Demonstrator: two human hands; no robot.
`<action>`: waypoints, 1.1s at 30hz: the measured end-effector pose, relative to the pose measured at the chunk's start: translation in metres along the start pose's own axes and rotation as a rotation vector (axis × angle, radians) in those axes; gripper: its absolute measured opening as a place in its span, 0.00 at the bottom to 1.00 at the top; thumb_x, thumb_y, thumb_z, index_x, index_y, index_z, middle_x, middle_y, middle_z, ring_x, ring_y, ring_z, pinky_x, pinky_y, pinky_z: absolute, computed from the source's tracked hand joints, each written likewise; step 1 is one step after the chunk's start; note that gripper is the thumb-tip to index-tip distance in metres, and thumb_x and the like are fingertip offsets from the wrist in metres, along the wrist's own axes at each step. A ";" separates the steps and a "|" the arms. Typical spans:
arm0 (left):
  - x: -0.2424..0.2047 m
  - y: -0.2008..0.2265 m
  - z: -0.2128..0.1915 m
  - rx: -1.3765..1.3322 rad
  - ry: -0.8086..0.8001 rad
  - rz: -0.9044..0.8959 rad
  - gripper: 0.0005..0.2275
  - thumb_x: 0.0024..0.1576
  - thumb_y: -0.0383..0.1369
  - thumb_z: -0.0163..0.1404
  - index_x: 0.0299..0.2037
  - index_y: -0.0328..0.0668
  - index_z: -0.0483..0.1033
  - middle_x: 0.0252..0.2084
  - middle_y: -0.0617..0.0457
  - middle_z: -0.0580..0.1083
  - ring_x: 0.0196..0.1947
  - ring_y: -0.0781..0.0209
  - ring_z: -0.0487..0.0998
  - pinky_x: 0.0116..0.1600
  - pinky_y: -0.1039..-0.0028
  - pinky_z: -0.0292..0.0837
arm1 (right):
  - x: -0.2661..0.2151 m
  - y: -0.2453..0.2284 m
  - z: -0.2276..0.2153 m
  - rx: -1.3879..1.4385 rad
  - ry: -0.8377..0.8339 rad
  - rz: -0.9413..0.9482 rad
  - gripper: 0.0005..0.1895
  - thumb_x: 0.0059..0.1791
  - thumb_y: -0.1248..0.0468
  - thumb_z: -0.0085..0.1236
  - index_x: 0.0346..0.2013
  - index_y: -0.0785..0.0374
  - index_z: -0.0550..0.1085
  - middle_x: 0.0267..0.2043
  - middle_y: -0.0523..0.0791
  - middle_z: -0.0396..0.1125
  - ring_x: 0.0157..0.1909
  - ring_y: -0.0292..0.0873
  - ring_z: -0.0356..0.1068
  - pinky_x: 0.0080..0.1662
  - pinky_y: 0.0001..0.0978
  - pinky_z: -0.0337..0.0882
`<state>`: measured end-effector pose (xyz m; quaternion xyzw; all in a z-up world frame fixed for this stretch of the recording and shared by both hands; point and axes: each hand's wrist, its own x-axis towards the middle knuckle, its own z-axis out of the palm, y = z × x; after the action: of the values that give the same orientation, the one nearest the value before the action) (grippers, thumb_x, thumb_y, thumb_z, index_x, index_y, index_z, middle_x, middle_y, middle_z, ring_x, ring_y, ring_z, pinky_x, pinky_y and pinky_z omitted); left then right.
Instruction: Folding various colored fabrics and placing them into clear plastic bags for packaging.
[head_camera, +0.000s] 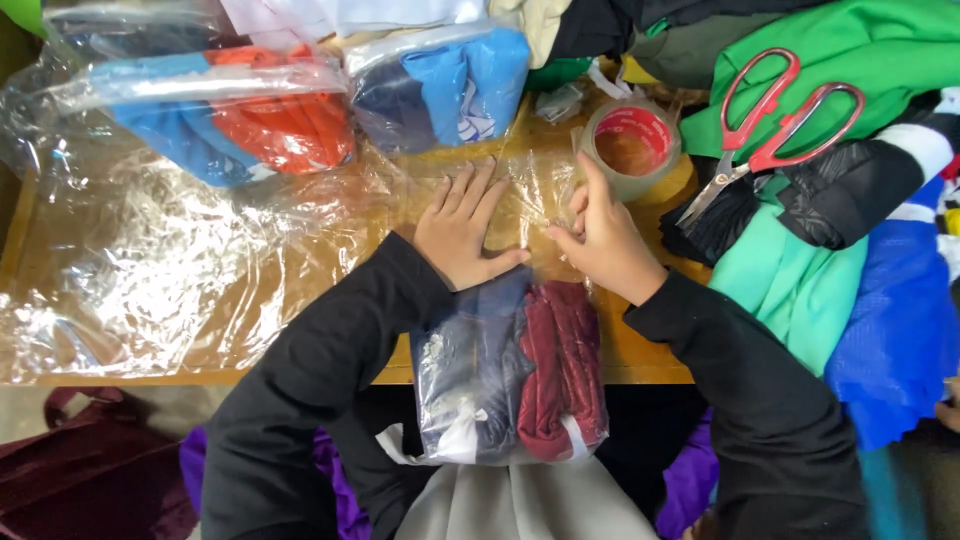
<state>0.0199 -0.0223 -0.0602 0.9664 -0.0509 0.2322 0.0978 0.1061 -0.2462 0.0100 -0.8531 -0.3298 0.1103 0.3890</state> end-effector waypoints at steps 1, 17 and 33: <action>-0.002 0.000 0.000 -0.020 0.016 0.002 0.47 0.49 0.74 0.41 0.71 0.49 0.62 0.76 0.48 0.57 0.74 0.44 0.59 0.74 0.55 0.50 | -0.001 -0.001 0.000 0.040 -0.002 0.000 0.49 0.48 0.66 0.65 0.75 0.68 0.43 0.41 0.51 0.63 0.40 0.54 0.71 0.46 0.46 0.73; -0.011 0.000 -0.006 0.057 0.034 -0.043 0.45 0.50 0.73 0.40 0.71 0.50 0.63 0.76 0.48 0.57 0.74 0.46 0.59 0.73 0.53 0.51 | 0.018 0.017 0.004 -0.014 0.025 -0.116 0.31 0.51 0.61 0.61 0.67 0.57 0.59 0.44 0.53 0.71 0.27 0.52 0.72 0.34 0.42 0.72; 0.010 -0.006 -0.019 -0.267 -0.248 -0.165 0.51 0.52 0.70 0.46 0.77 0.45 0.44 0.79 0.42 0.45 0.78 0.41 0.48 0.78 0.50 0.36 | 0.020 0.014 0.003 -0.147 0.065 -0.354 0.20 0.50 0.73 0.58 0.57 0.58 0.75 0.36 0.42 0.67 0.38 0.44 0.73 0.39 0.30 0.76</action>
<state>0.0216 -0.0132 -0.0399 0.9669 -0.0134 0.0937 0.2369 0.1268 -0.2381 -0.0003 -0.8111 -0.4691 -0.0118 0.3493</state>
